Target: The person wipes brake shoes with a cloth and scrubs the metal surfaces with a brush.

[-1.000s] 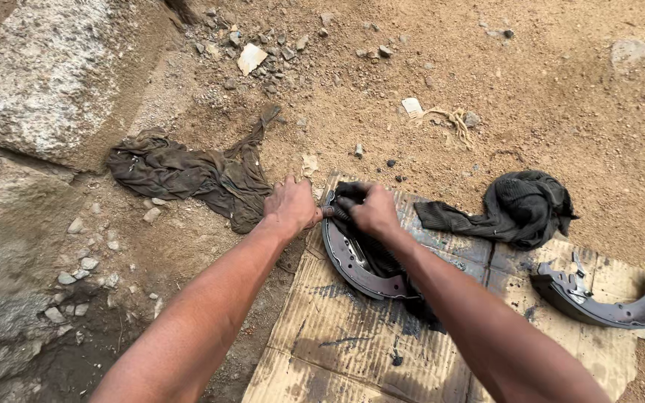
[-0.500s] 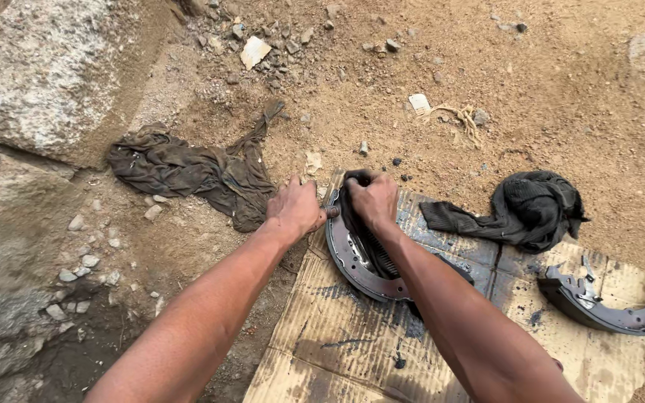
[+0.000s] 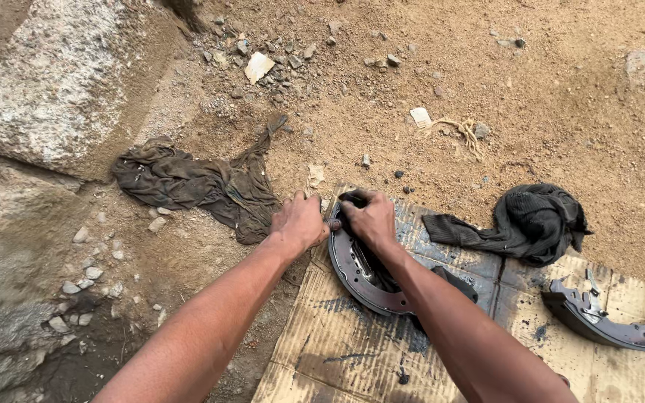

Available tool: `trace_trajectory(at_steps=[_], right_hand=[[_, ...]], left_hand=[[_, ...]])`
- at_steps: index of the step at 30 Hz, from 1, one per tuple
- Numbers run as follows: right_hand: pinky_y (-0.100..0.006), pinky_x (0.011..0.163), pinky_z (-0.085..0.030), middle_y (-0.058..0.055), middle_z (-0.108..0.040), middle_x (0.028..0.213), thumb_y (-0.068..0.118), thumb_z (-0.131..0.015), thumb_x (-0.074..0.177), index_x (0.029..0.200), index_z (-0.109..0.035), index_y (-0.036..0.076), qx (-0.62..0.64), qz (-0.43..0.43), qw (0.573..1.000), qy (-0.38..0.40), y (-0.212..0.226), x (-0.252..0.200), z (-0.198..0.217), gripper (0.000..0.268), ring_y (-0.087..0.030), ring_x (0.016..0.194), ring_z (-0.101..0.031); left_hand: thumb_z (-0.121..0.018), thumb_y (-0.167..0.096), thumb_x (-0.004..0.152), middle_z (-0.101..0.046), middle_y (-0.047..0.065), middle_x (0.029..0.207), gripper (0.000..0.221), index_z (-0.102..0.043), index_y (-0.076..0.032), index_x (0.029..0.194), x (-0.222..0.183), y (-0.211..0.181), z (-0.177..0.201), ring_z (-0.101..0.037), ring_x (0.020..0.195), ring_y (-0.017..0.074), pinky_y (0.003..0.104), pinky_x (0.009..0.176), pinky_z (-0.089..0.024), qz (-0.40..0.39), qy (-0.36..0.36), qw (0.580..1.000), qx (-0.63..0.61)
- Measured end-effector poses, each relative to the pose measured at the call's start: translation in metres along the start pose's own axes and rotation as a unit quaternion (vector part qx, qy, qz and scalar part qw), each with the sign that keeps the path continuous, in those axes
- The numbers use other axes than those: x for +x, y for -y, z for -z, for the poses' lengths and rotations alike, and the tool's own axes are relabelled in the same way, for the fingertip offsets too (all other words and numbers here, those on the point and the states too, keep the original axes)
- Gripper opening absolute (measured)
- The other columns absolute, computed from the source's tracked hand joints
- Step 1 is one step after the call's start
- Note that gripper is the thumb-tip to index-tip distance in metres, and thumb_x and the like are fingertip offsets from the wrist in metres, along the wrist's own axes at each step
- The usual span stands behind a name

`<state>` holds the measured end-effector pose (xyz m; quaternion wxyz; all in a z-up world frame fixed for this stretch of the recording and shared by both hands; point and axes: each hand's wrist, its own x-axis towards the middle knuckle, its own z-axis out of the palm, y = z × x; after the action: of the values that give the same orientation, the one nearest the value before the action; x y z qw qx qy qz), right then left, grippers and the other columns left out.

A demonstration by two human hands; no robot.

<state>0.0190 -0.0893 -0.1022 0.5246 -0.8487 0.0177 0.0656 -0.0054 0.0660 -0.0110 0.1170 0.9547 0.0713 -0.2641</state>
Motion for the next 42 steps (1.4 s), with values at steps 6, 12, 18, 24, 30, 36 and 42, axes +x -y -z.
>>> trace_trajectory(at_steps=[6,12,18,24,30,36,42], right_hand=[[-0.042,0.049,-0.057,-0.026,-0.077,0.099,0.017,-0.069,0.096,0.123,-0.062,-0.002,0.150,-0.286,0.943,-0.087,0.030,0.002,0.015,0.034,-0.027,0.059,-0.068],[-0.035,0.076,-0.060,-0.008,-0.076,0.103,0.012,-0.067,0.093,0.117,-0.075,0.011,0.026,-0.097,0.995,-0.015,0.016,-0.025,-0.007,0.025,-0.018,0.082,-0.072],[-0.041,0.087,-0.054,-0.019,-0.070,0.108,-0.001,-0.062,0.082,0.119,-0.082,0.018,-0.182,0.149,0.961,0.147,0.008,-0.046,0.018,0.046,-0.026,0.094,-0.064],[-0.042,0.084,-0.058,-0.017,-0.071,0.127,0.004,-0.057,0.093,0.122,-0.078,0.015,-0.171,-0.041,0.959,0.222,0.037,-0.028,0.042,0.038,-0.023,0.091,-0.069],[-0.040,0.071,-0.062,-0.023,-0.051,0.140,0.000,-0.044,0.097,0.140,-0.060,0.008,-0.322,0.006,0.911,0.257,0.048,-0.030,0.031,0.047,-0.029,0.083,-0.069],[-0.038,0.067,-0.065,-0.012,-0.039,0.149,-0.002,-0.039,0.094,0.146,-0.052,0.020,-0.405,0.055,0.854,0.323,0.071,-0.020,0.064,0.058,-0.026,0.082,-0.073],[-0.041,0.065,-0.060,-0.008,-0.056,0.130,0.001,-0.042,0.094,0.150,-0.048,0.038,-0.446,0.089,0.853,0.257,0.045,-0.005,0.066,0.067,-0.028,0.079,-0.073]], left_hand=[[-0.082,-0.025,0.083,-0.052,0.017,0.134,0.054,-0.061,-0.004,0.128,0.002,0.002,-0.003,-0.057,0.119,0.0343,0.049,0.094,-0.056,-0.010,-0.003,1.000,0.014],[-0.079,-0.027,0.085,-0.057,0.016,0.130,0.046,-0.064,-0.003,0.122,-0.005,0.003,0.000,-0.060,0.116,0.0313,0.047,0.097,-0.056,0.010,0.001,1.000,-0.017],[-0.072,-0.021,0.089,-0.055,0.014,0.130,0.037,-0.065,-0.002,0.120,0.003,0.012,-0.008,-0.071,0.104,0.0296,0.045,0.086,-0.064,0.000,0.000,1.000,-0.017],[-0.080,-0.032,0.085,-0.055,0.016,0.122,0.055,-0.060,-0.005,0.128,0.011,0.020,-0.018,-0.058,0.105,0.0311,0.047,0.087,-0.053,-0.017,-0.048,0.999,0.006],[-0.074,-0.032,0.090,-0.060,0.013,0.122,0.045,-0.064,-0.006,0.126,0.006,0.014,-0.014,-0.066,0.101,0.0265,0.042,0.082,-0.061,0.008,0.002,1.000,0.004],[-0.079,-0.039,0.086,-0.054,0.012,0.126,0.057,-0.060,-0.008,0.129,-0.003,0.003,0.003,-0.060,0.106,0.0271,0.044,0.083,-0.057,0.022,0.005,0.999,0.023],[-0.073,-0.029,0.091,-0.057,0.014,0.127,0.042,-0.066,-0.007,0.125,-0.008,0.001,0.000,-0.062,0.108,0.0294,0.044,0.088,-0.058,0.011,-0.013,1.000,0.019]])
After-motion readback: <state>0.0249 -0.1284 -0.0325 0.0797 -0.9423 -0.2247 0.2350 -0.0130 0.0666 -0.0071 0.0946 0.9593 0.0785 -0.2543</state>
